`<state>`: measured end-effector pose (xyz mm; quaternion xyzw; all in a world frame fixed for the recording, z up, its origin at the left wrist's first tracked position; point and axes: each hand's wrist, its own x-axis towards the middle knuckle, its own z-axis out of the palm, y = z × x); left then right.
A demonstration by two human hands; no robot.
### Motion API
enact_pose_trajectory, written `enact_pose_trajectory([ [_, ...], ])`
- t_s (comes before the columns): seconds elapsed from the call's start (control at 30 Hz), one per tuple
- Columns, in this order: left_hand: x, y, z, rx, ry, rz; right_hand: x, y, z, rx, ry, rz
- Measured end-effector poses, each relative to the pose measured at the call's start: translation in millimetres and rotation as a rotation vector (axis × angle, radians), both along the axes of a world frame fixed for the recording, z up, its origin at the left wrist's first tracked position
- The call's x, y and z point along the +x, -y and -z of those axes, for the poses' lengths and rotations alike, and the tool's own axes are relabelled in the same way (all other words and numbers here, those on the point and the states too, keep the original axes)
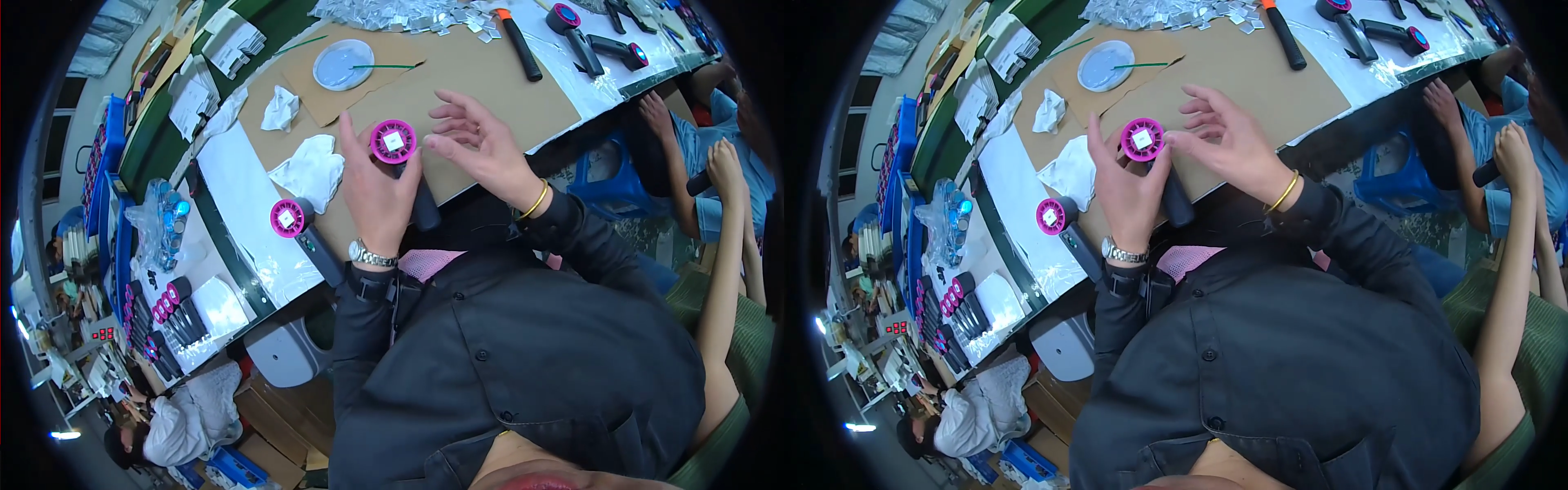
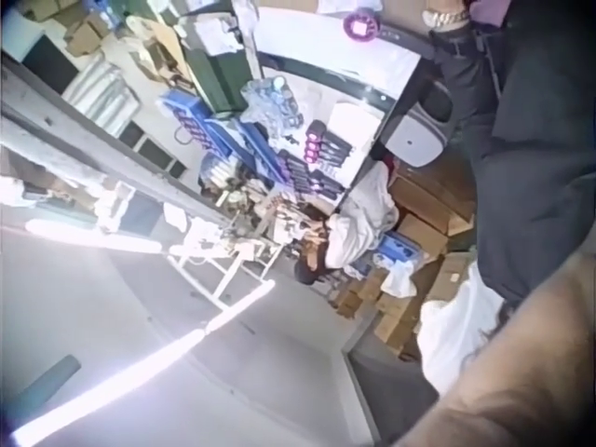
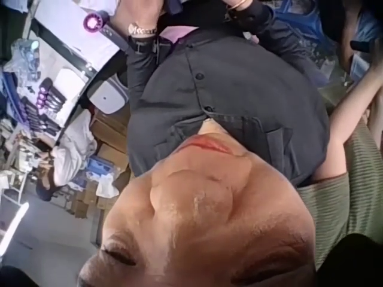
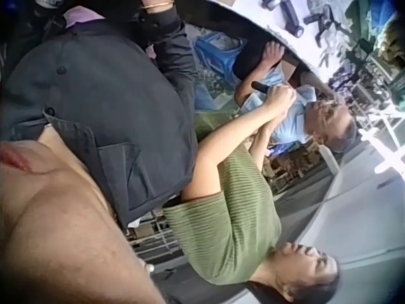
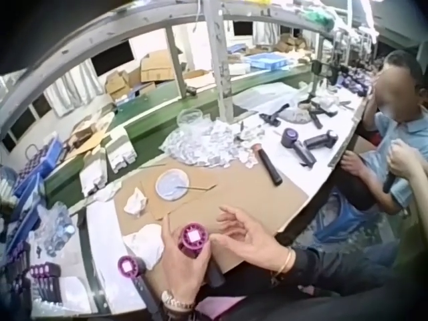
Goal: The person applies a substance to a hair dryer component using a stick, places a small square piece onto it, and taps the assembly with a cloth-wrapped hammer. They repeat this process on a second hair dryer before setting both items down on the table.
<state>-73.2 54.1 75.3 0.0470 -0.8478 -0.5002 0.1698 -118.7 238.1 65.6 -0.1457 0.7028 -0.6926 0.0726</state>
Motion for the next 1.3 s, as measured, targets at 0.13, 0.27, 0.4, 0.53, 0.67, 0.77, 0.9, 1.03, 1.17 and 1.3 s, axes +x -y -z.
enact_pose_trajectory([
  [0.13, 22.0, -5.8, 1.2, -0.079, -0.275, 0.044, 4.0, 7.9, -5.6, -0.045, 0.028, -0.097],
  [0.27, 28.4, -0.2, 0.8, -0.194, -0.389, 0.116, 9.8, 11.3, -12.7, -0.133, 0.107, -0.197],
  [0.4, 37.9, -0.1, -1.3, -0.326, -0.444, 0.163, 15.8, 11.0, -17.9, -0.189, 0.177, -0.240],
  [0.53, 48.7, -3.4, -15.4, 0.138, -0.285, 0.265, 24.5, 6.2, -22.4, -0.232, 0.209, -0.254],
  [0.67, 67.7, 8.3, -39.0, 0.712, 0.089, 0.461, 43.4, -1.8, -38.1, -0.211, 0.072, -0.304],
  [0.77, 75.3, 7.6, -49.9, 0.728, 0.196, 0.431, 52.4, -5.4, -46.9, -0.239, 0.060, -0.365],
  [0.9, 80.7, 6.9, -46.9, 0.717, 0.209, 0.434, 61.1, -8.9, -49.0, -0.236, 0.038, -0.351],
  [1.03, 83.5, 3.7, -46.2, 0.702, 0.180, 0.426, 62.0, -12.0, -45.9, -0.207, 0.011, -0.370],
  [1.17, 85.1, 0.8, -41.4, 0.757, 0.221, 0.378, 63.0, -12.1, -45.4, -0.176, 0.016, -0.388],
  [1.3, 77.4, -5.4, -31.3, 0.751, 0.167, 0.327, 57.5, -4.2, -43.0, -0.258, 0.134, -0.301],
])
